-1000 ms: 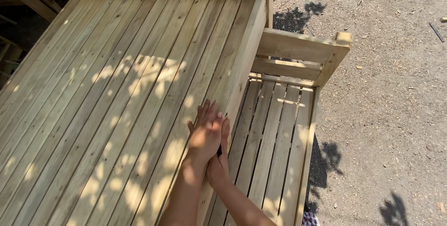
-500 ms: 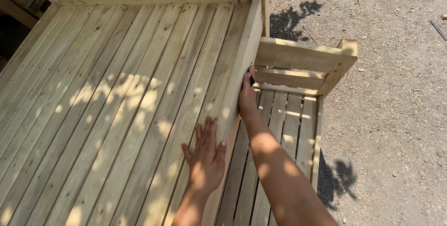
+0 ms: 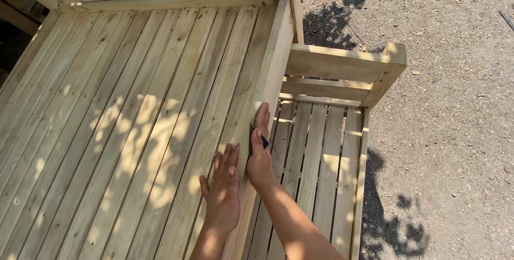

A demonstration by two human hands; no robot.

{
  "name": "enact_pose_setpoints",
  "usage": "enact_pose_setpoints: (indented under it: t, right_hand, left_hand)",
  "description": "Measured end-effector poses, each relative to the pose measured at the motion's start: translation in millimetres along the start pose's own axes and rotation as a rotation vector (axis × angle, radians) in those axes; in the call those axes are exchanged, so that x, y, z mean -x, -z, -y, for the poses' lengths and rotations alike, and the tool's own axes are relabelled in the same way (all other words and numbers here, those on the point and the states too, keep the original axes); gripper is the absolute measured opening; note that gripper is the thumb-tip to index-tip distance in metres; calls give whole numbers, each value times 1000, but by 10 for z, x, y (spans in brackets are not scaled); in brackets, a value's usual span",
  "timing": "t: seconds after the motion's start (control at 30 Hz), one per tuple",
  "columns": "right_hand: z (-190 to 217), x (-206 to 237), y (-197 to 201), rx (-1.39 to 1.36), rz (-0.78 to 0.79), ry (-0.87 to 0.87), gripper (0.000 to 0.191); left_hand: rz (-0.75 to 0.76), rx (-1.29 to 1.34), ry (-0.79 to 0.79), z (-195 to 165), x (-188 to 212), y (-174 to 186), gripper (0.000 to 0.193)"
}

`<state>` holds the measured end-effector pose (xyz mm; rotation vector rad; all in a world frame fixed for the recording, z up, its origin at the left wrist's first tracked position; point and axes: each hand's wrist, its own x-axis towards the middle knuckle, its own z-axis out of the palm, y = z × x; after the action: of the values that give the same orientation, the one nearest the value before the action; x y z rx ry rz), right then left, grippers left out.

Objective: The person sands a slatted wooden bench outdoors, first rubbing sandpaper along the edge and seat slats, then switching to a black sanding block to sand the side rails, corner post, and back panel, working over different surfaces of the furniture.

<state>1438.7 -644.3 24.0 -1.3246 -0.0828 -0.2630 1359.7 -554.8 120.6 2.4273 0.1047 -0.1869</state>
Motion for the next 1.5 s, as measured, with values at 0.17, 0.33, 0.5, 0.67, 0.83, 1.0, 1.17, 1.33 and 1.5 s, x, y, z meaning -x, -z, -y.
enact_pose_setpoints:
  t: [0.17,0.33,0.5,0.67,0.83,1.0,1.17,1.33,1.5]
  right_hand:
    - [22,-1358,247,-96,-139,-56,71]
    - [666,-213,-17,17,-23,-41,74]
    - [567,246,-134,46,55,-27,76]
    - [222,-1844,303,59,-107,-34,71]
    - [545,-1738,250,-247,-113,37,67]
    - [809,585,-181,-59,33,-78,74]
    - [150,129,29,-170,-34,-212,72]
    - [-114,-1587,393,-303,-149,-288,68]
    - [285,-583,145,-148,-120,-207,70]
  left_hand:
    - [-18,-103,1,-38,31,-9,71]
    - [-30,-75,16,-54,31,10,73]
    - [-24,-41,38,-63,38,24,73]
    - [2,-195,75,-93,25,-4,65]
    - [-6,-252,102,-127,2,-3,58]
    - [-11,-213,76,-111,30,17,54]
    - [-4,-242,94,-97,37,-16,55]
    - [1,-316,152,-104,-6,-30,60]
    - [-5,-310,124,-91,-11,-8,59]
